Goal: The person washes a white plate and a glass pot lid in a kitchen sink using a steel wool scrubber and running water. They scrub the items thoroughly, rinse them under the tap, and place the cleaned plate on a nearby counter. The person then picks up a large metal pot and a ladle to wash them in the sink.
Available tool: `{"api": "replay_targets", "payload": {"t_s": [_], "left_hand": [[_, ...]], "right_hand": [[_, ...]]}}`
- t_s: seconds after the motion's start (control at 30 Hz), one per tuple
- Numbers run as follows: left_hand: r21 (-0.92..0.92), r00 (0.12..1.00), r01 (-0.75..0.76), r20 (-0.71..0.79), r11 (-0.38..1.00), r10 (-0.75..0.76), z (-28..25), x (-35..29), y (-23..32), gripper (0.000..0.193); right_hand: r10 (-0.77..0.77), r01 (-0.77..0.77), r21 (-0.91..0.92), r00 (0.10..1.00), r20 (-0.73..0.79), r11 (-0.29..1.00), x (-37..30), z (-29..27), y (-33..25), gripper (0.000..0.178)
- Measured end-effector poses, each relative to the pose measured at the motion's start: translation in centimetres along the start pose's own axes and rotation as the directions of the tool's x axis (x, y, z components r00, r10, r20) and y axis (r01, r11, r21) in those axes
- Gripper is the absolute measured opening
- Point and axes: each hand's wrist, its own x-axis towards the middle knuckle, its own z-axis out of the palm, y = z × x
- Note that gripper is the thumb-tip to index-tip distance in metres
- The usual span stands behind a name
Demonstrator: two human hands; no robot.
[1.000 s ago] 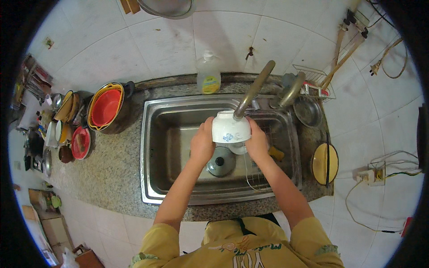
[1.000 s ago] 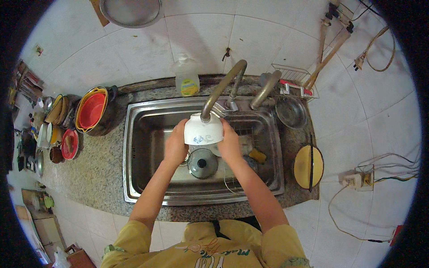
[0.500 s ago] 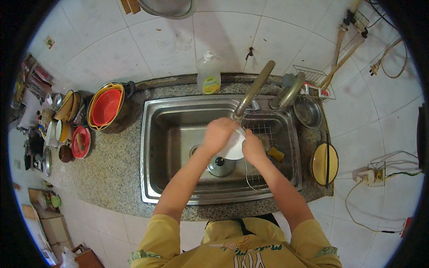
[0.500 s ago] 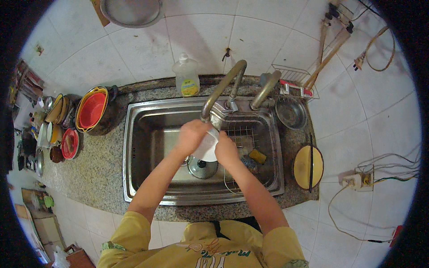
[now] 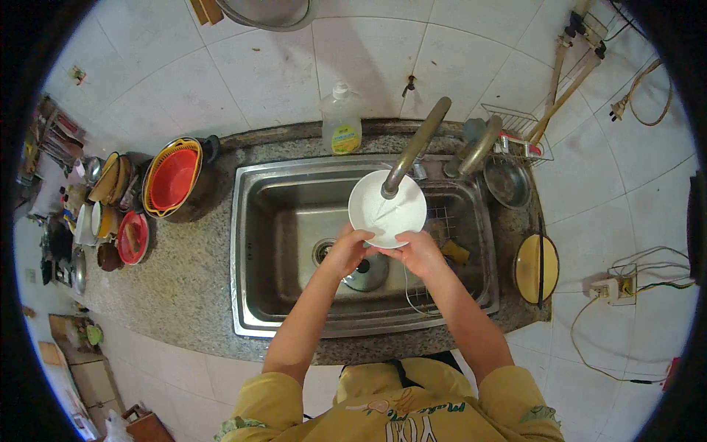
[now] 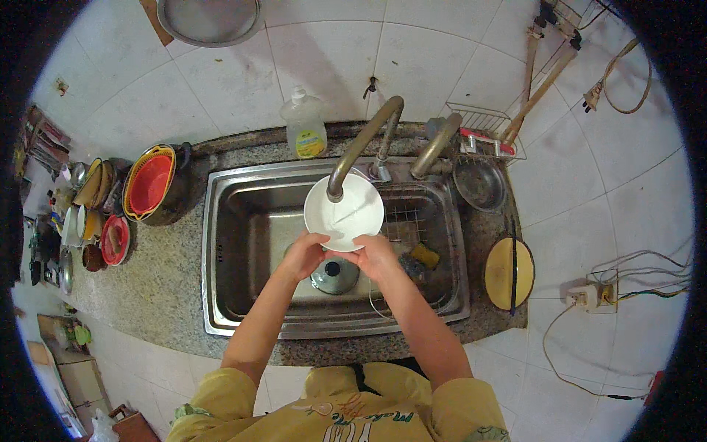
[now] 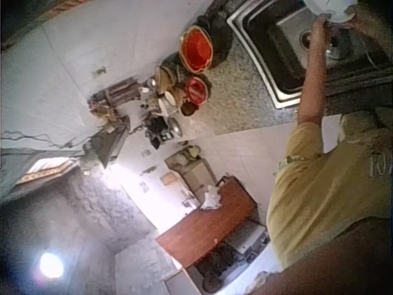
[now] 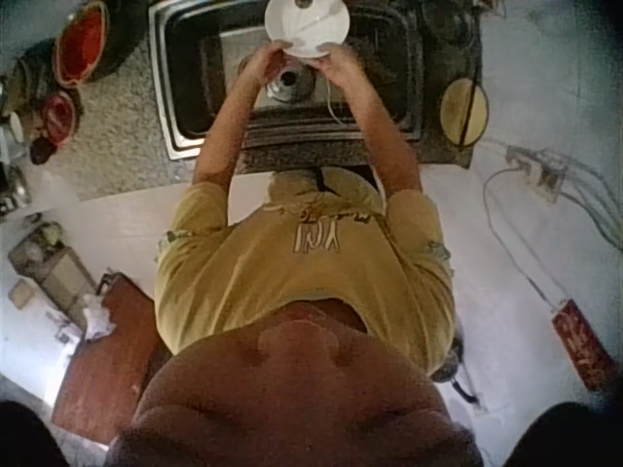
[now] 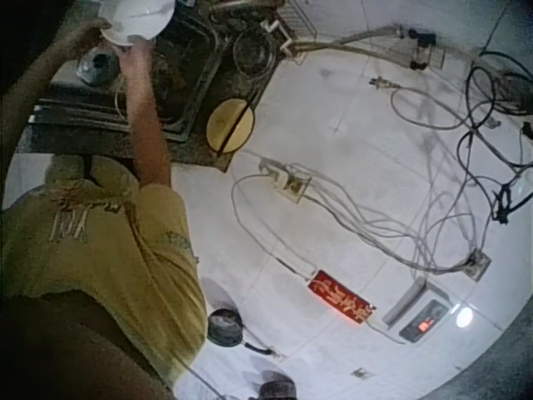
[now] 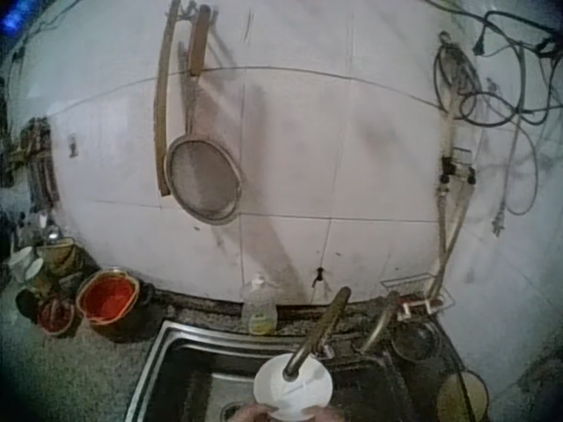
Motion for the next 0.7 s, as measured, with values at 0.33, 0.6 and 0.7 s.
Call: {"api": "replay_targets", "payload": {"t_s": [0.33,0.6,0.7], "left_hand": [[0.778,0.919,-0.317,0.109,0.543,0.38,3.9,-2.4,1.8,0.085],[0.919,0.828,-0.303,0.122,0.254,0.548,3.5,-2.8,1.8,0.085],[0.962,0.798,-0.234,0.109,0.138,0.593,3.4,-2.8,1.8,0.086]], "right_hand": [[-0.207,0.147,-0.255,0.952,-0.227,0.956,4.2,-4.8,-0.8,0.027],[-0.676,0.381,-0.897,0.724,0.137,0.226,2.0,0.4,-3.0,0.028],[-0.736,0.464,-0.87,0.645,0.205,0.164,1.2,1.6,-2.9,0.021]]}}
